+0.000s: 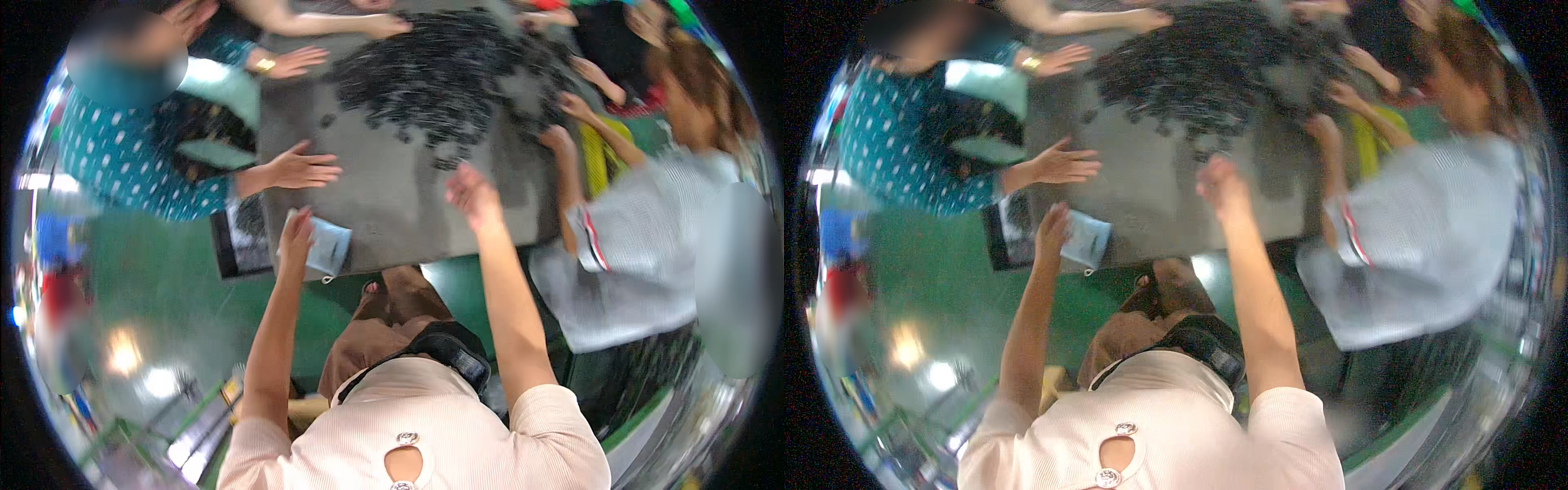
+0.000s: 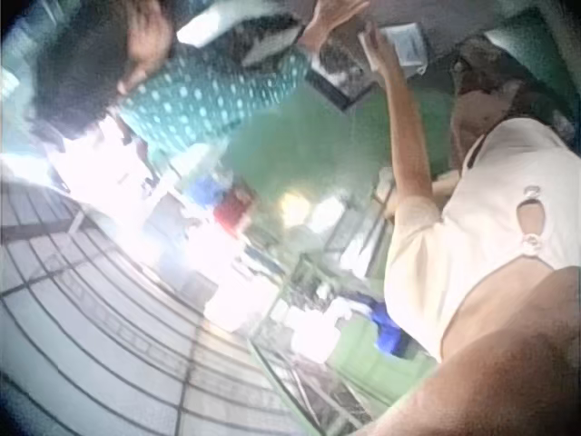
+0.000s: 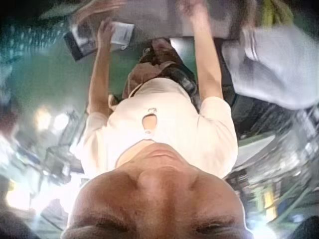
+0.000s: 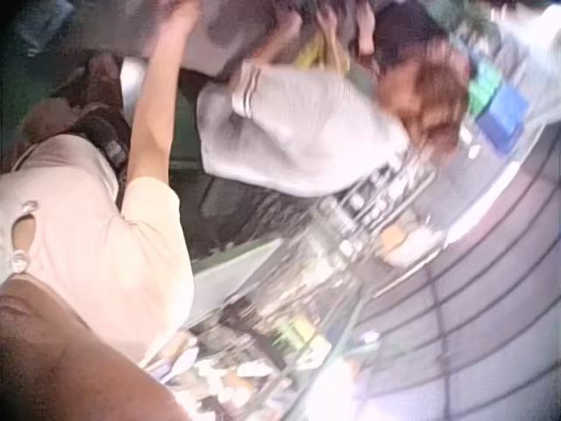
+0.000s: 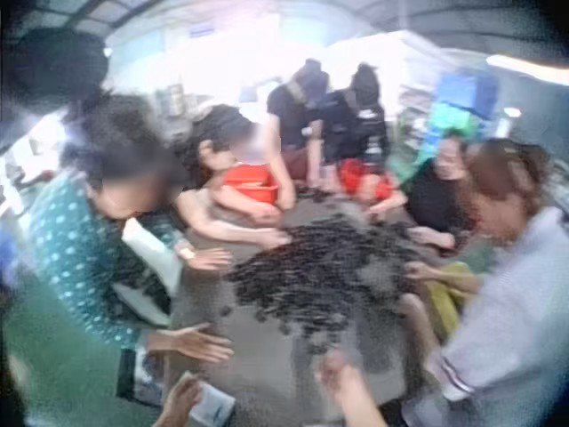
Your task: The person attaches small black plastic pieces onto a rotating metal stand with radial arms. They repeatedly pick up pieces from a table and clip them onto the stand, working alongside other people in a factory setting.
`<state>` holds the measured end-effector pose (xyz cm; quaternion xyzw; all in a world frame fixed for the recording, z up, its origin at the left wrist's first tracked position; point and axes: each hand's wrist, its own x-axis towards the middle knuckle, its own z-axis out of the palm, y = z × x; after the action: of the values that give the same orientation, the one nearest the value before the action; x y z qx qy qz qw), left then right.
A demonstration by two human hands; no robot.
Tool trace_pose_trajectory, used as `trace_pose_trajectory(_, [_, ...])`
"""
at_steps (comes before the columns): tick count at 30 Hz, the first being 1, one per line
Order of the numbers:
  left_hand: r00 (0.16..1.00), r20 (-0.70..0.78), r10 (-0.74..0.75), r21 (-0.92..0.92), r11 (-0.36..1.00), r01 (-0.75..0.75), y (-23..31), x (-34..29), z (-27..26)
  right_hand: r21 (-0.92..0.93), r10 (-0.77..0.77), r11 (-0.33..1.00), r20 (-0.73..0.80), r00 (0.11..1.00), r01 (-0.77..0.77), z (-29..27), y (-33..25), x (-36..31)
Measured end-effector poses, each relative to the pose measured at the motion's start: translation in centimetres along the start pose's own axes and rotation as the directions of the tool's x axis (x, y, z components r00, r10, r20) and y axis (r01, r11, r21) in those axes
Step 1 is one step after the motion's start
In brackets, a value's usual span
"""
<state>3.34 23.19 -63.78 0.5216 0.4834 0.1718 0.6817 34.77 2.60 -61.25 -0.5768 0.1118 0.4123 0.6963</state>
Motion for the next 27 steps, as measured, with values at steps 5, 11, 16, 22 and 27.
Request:
trace_pose_trajectory(5, [0.978,0.193,-0.078,0.118,0.991,0.056,-8.2,-8.1,-4.4,-0.098,0.056,0.994,0.072,0.996,-0.049,-8.0,2.8,-17.0])
trace_pose_trajectory(11, [0.778,0.489,-0.394,0.471,0.87,0.144,-10.5,-12.5,-1.2,-0.11,-0.302,0.953,-0.287,0.909,0.282,-19.7,-3.9,-32.7])
trace_pose_trajectory(16, [0.758,0.493,-0.428,0.534,0.836,0.125,-10.8,-10.7,4.4,-0.196,-0.473,0.862,-0.642,0.603,0.467,-30.0,-7.2,-44.2])
trace_pose_trajectory(22, [0.784,0.509,-0.355,0.532,0.846,0.038,-14.9,-8.7,13.0,-0.412,-0.606,0.755,-0.737,0.301,0.51,-47.0,-15.2,-51.2])
trace_pose_trajectory(27, [0.748,0.568,-0.343,0.629,0.768,-0.126,-22.4,-9.3,16.8,-0.653,-0.719,0.592,-0.693,-0.056,0.472,-66.1,-27.6,-52.4])
